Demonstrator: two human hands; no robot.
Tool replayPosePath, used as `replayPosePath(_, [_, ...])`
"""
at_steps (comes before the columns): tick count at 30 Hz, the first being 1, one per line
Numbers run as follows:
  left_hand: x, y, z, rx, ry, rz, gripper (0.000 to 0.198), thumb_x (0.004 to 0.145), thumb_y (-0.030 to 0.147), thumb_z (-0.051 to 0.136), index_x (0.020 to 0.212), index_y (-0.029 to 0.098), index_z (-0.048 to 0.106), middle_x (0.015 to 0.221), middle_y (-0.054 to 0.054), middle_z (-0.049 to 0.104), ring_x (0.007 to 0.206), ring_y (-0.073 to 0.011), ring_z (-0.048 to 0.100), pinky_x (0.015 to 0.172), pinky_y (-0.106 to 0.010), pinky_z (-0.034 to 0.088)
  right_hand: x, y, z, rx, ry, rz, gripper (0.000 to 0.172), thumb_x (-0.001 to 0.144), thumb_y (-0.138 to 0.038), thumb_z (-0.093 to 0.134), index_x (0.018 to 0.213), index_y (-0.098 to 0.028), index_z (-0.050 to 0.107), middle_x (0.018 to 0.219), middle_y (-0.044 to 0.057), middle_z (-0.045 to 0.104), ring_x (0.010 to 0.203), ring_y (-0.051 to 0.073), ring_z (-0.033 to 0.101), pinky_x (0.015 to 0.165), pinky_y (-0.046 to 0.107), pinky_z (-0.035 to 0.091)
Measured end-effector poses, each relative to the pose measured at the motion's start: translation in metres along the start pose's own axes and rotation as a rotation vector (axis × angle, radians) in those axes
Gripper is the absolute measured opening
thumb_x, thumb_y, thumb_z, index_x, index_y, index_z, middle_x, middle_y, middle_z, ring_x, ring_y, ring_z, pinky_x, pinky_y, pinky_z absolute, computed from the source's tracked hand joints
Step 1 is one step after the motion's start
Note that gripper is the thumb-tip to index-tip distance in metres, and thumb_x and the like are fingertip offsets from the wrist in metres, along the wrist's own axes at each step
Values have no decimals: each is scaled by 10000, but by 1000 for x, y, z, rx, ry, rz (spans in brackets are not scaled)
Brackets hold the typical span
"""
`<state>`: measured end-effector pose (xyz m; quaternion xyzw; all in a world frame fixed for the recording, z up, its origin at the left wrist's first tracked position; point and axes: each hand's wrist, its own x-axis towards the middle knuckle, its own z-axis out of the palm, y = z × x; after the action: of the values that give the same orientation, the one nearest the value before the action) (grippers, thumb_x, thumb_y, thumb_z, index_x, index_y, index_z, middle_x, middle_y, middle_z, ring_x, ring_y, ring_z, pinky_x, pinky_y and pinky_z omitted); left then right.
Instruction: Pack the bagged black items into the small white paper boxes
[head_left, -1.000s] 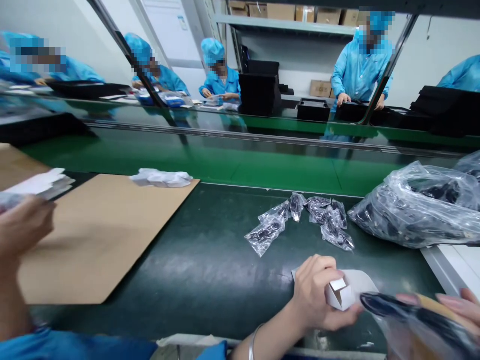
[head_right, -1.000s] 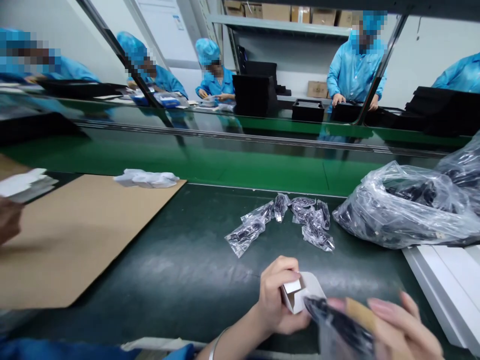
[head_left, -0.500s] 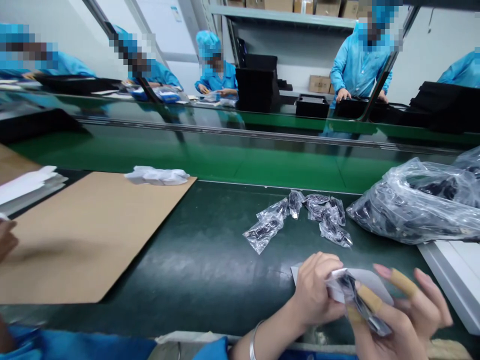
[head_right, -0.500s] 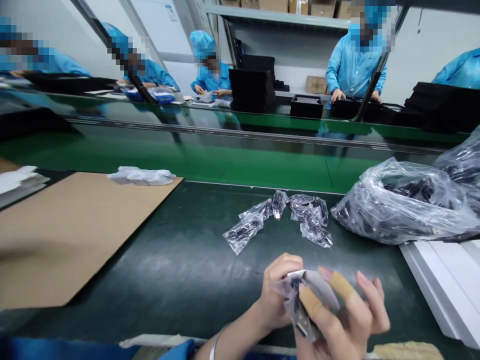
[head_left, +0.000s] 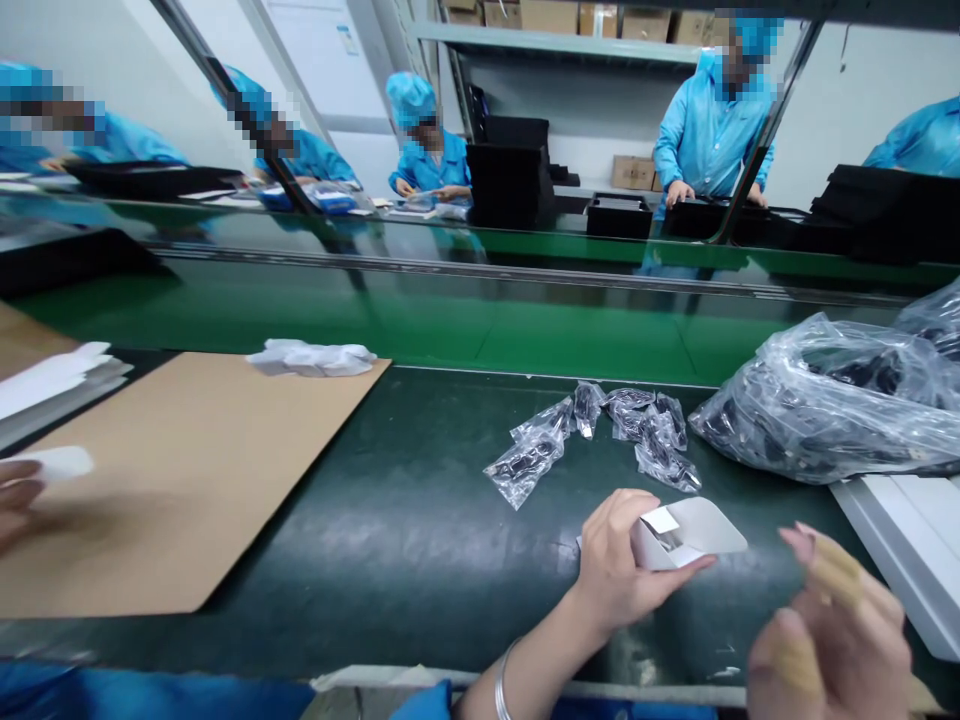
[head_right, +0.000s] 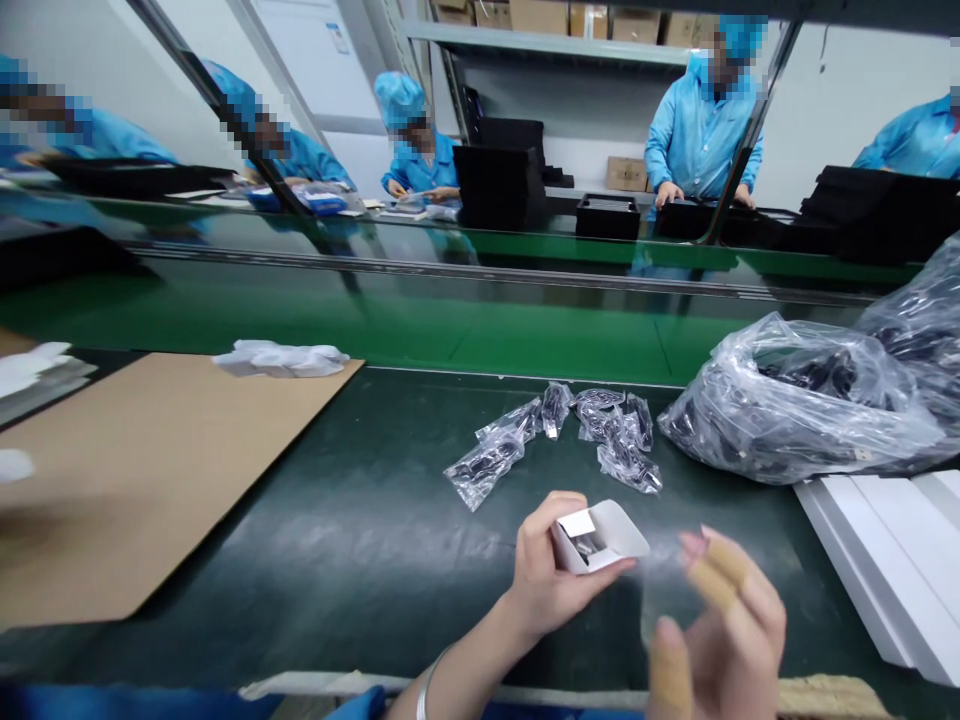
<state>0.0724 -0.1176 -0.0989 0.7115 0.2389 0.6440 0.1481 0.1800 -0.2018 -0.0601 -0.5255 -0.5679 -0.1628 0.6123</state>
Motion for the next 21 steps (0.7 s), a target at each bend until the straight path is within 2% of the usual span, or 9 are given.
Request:
replayPosePath(1, [0,0,0,4,18,-1,534,857,538,676,1190,193,443,853,-51,638,702,-175,650,581,-274,550,3,0,-1,55,13,82,414,895,-156,514,1290,-229,617,1201,95,616,1103,268,610,910,462,505])
replayPosePath(2, [0,0,0,5,35,13,524,865,522,674,1201,200,433,858,-45,633,701,-169,645,586,-274,550,7,-1,-2,97,-54,154,372,922,-162,491,1257,-213,644,1178,103,639,1054,255,642,849,414,539])
replayPosePath(4, [0,-1,-1,15,49,59,467,893,471,659,1204,216,423,875,-39,627,682,-152,626,585,-268,543,17,-5,-3,145,-326,265,318,960,-176,462,1171,-213,697,1144,97,672,1006,222,677,775,314,565])
replayPosePath(6, [0,-1,-2,32,47,95,391,921,430,626,1186,219,432,893,-46,633,659,-139,608,576,-262,531,25,-10,-2,175,-477,261,282,957,-177,498,1108,-241,727,1076,70,687,925,174,694,735,237,565])
replayPosePath(8, [0,-1,-2,19,43,96,343,948,435,572,1172,213,437,891,-54,643,644,-138,601,565,-262,520,29,-15,0,175,-491,181,244,923,-176,568,1084,-246,737,1000,60,678,831,144,686,689,204,560])
replayPosePath(10, [-2,-1,-2,-15,41,75,326,965,442,532,1169,208,431,880,-60,651,633,-142,601,556,-264,509,29,-18,3,138,-481,101,275,883,-145,621,1120,-240,722,973,66,661,789,135,671,658,203,556])
replayPosePath(14, [-9,-2,1,-50,66,14,364,965,390,537,1239,196,396,926,-92,658,685,-164,622,592,-294,527,23,-19,4,32,-471,-20,346,846,-73,631,1154,-220,686,1004,86,649,814,144,659,639,225,549])
replayPosePath(18, [-19,-3,1,-69,68,-32,467,932,357,585,1309,174,380,975,-113,658,739,-181,634,623,-316,538,17,-22,5,-100,-461,-128,291,834,-49,623,1090,-181,673,1065,105,649,892,155,643,722,259,556])
replayPosePath(21, [-24,-4,1,-61,67,-43,483,932,408,570,1321,180,399,1004,-122,668,749,-193,645,612,-321,542,14,-27,7,-254,-470,-269,225,853,-115,612,1063,-155,682,1041,113,662,855,170,616,708,293,521])
